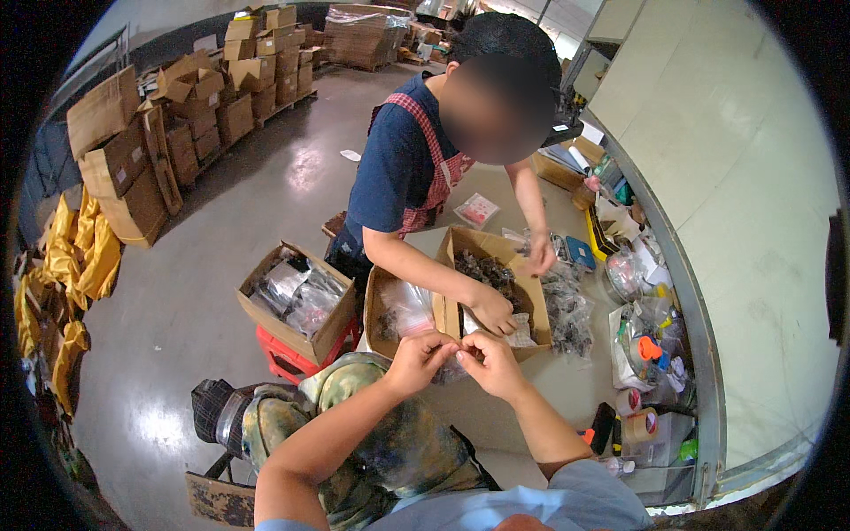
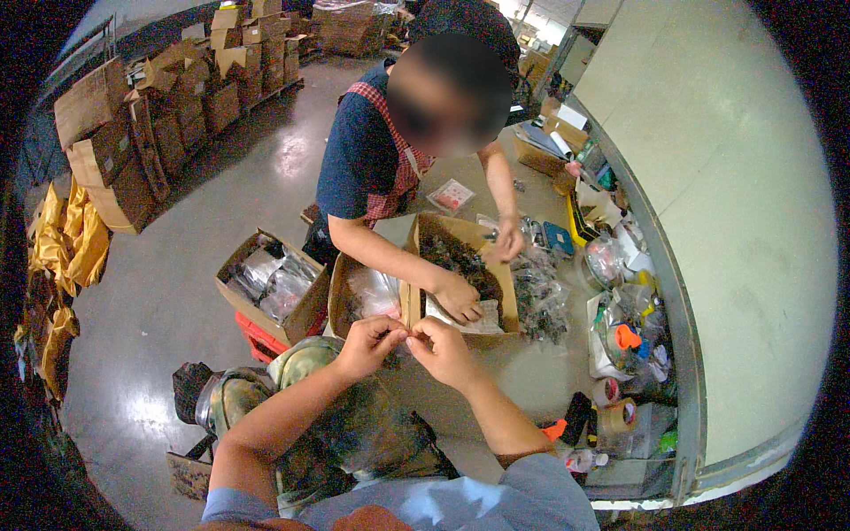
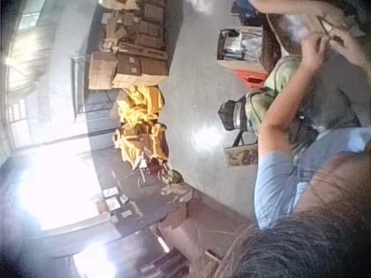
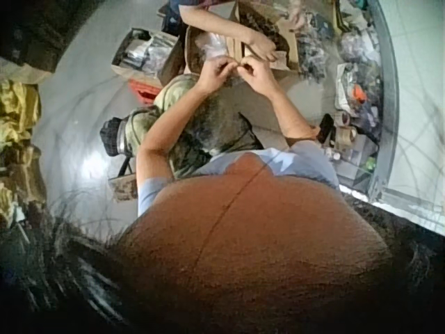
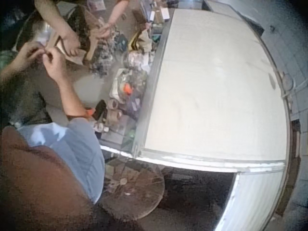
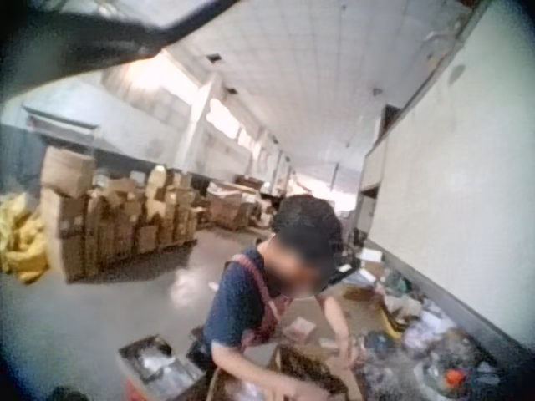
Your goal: The person picks small metal components from a box and places them into small plastic bags, then seals the bags.
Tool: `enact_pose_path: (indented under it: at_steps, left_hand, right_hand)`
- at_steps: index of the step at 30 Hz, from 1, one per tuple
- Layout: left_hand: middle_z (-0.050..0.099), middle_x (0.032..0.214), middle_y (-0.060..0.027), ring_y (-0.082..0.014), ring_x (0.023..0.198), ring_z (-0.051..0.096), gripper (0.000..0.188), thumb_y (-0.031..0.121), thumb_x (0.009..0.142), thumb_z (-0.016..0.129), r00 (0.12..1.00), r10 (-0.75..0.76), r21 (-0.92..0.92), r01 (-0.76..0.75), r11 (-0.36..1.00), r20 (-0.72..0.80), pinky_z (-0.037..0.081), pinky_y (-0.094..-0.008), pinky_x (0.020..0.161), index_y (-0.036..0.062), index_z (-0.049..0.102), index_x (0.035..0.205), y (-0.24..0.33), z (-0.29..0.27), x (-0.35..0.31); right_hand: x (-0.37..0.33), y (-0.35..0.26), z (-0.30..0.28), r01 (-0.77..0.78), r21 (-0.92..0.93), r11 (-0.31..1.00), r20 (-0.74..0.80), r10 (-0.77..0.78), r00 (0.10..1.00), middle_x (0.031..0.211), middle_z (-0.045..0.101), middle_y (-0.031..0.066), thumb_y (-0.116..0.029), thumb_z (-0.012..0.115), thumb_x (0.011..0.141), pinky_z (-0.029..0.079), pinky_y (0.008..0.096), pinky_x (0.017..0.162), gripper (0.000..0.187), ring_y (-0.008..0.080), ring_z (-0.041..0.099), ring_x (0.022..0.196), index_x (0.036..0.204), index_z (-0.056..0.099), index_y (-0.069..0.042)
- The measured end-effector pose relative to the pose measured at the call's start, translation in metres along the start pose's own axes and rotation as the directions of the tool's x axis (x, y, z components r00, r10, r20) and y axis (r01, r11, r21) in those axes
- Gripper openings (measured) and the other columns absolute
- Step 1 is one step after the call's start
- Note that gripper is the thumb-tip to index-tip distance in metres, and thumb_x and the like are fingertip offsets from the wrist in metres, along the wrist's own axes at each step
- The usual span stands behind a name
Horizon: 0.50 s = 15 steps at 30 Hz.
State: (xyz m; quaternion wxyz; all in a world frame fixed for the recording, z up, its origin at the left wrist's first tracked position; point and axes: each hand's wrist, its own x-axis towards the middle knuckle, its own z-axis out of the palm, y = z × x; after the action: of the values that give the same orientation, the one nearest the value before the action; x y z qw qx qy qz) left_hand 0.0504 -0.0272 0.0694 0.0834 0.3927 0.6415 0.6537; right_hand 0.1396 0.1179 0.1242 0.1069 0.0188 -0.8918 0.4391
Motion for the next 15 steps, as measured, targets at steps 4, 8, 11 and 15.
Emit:
enact_pose_path:
  at_steps: [4,8,11,15]
  left_hand:
    - [0.064,0.077,-0.013,-0.0204,0.064,0.059,0.013,0.012,0.086,0.062,0.999,0.033,0.046,-0.033,0.998,-0.01,0.048,-0.031,0.063,-0.0002,0.065,0.088,0.001,0.0,-0.007]
    - [0.061,0.07,-0.0105,-0.0149,0.061,0.055,0.013,0.011,0.086,0.062,0.996,-0.007,-0.021,0.005,1.0,-0.09,0.046,-0.0291,0.06,-0.0016,0.064,0.086,-0.01,-0.001,-0.014]
    - [0.059,0.066,-0.0058,-0.0091,0.061,0.051,0.014,0.011,0.088,0.061,0.984,-0.123,-0.12,0.108,0.987,-0.13,0.044,-0.0259,0.057,-0.0027,0.064,0.086,-0.017,-0.007,-0.015]
    - [0.059,0.068,-0.0005,-0.0049,0.063,0.048,0.016,0.012,0.089,0.06,0.979,-0.187,-0.178,0.169,0.969,-0.087,0.042,-0.0222,0.056,-0.0032,0.063,0.087,-0.024,-0.005,-0.015]
  right_hand:
    - [-0.007,0.006,0.009,0.074,-0.038,0.997,-0.043,-0.075,0.996,0.072,0.054,0.0108,-0.007,0.062,0.081,0.043,0.032,0.061,0.012,0.0206,0.052,0.064,0.082,0.052,0.0]
    - [-0.014,0.009,0.012,0.089,-0.052,0.995,-0.075,-0.093,0.993,0.073,0.054,0.0102,-0.004,0.063,0.079,0.044,0.0315,0.061,0.012,0.0213,0.053,0.066,0.08,0.052,0.0]
    - [-0.024,0.021,0.009,0.144,-0.049,0.988,-0.1,-0.148,0.984,0.073,0.053,0.0071,-0.001,0.062,0.08,0.045,0.0259,0.059,0.01,0.0142,0.052,0.066,0.081,0.053,0.001]
    - [-0.034,0.029,0.007,0.103,-0.022,0.994,-0.079,-0.105,0.991,0.075,0.054,0.0067,-0.001,0.062,0.08,0.045,0.0253,0.06,0.009,0.0131,0.053,0.067,0.08,0.053,0.001]
